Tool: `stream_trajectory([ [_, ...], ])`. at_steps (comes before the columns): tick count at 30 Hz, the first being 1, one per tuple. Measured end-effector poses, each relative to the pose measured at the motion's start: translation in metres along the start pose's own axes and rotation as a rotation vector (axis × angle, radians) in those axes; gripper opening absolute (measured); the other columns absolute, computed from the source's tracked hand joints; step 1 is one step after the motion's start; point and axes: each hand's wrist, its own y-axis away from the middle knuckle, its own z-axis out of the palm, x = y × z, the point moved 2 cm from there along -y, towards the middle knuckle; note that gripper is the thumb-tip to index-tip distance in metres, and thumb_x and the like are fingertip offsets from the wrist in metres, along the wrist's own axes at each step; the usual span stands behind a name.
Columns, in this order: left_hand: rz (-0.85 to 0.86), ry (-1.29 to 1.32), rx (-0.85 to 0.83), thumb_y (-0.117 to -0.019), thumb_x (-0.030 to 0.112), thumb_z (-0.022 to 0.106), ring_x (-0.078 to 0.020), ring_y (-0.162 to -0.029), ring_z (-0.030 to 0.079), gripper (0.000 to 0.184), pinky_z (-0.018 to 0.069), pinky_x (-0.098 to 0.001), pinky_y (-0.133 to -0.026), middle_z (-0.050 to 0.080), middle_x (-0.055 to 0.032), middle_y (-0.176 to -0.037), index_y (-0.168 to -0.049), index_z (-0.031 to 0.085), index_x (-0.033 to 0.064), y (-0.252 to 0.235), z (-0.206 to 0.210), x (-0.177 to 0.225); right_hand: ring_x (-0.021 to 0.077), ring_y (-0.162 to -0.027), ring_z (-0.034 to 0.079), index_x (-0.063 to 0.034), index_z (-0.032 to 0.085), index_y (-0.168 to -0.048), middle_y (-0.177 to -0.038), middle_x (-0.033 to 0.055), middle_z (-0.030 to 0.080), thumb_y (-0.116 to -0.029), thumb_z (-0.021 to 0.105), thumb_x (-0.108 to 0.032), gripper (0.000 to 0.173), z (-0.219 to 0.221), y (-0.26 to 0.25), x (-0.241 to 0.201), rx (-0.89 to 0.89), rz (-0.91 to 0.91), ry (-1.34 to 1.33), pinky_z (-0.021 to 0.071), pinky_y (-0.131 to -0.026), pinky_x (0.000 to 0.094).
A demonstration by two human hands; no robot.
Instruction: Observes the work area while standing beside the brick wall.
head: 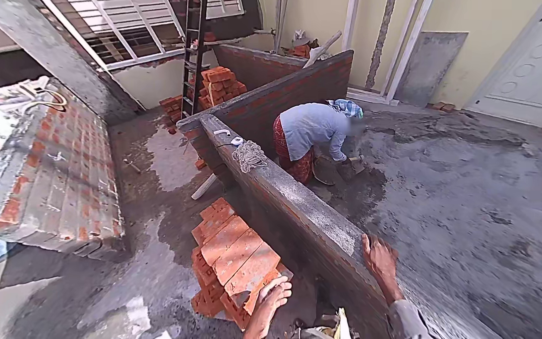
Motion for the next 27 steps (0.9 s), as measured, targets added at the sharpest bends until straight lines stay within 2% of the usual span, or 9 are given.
stream_trajectory([
  [27, 0.022, 0.006, -0.015, -0.1040, 0.023, 0.050, -0.0333, -0.107, 0.071, 0.039, 0.0594, -0.0465, -0.092, 0.071, -0.0208, -0.120, -0.132, 0.062, -0.0004, -0.0032, -0.0022, -0.0050, 0.0340, -0.110, 0.067, -0.0135, 0.071, -0.115, -0.110, 0.0134, 0.073, -0.1038, 0.020, -0.062, 0.071, 0.0009, -0.0002, 0.0006, 0.020, -0.010, 0.007, 0.0466, -0.097, 0.0581],
])
